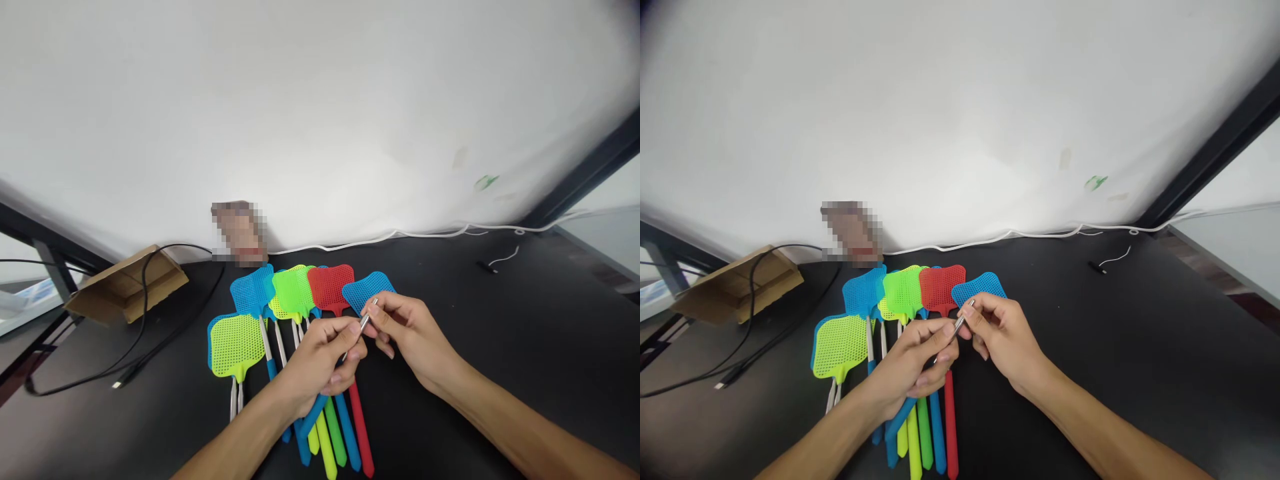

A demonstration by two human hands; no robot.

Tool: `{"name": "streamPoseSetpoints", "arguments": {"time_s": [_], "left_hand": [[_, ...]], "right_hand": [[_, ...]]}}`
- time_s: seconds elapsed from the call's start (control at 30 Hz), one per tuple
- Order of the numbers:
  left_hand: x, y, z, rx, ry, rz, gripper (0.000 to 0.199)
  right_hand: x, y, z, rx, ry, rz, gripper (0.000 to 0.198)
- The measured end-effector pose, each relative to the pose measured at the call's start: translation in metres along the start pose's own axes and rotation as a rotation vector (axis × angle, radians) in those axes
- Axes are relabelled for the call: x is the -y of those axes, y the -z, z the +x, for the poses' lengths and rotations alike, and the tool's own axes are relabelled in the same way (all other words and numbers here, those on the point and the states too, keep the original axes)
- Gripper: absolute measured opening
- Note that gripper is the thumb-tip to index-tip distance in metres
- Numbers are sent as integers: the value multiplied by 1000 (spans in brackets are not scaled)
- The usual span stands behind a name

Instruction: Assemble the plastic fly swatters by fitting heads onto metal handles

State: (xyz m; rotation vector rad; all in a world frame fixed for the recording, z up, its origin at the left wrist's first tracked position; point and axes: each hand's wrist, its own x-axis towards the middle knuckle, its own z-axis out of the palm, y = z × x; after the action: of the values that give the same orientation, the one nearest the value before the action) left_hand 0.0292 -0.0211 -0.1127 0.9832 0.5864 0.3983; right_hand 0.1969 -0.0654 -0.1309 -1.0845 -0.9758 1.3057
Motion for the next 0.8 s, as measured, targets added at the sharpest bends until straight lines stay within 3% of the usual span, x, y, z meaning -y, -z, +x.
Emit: {"name": "streamPoseSetpoints", "arguments": {"time_s": [0.27,0.4,0.6,0.8], "left_hand": [[4,-5,-2,21,63,10,29],[4,-3,-3,0,53,44,29],[3,1,-3,-14,-3,17,31],[1,1,-3,-7,-9,27,32]], "right_hand": [[11,30,14,-236,92,71,31],[9,26,11,-198,95,51,31],[-3,0,-3,-4,19,-56,36],[4,1,-5,17,44,-155,40]]}}
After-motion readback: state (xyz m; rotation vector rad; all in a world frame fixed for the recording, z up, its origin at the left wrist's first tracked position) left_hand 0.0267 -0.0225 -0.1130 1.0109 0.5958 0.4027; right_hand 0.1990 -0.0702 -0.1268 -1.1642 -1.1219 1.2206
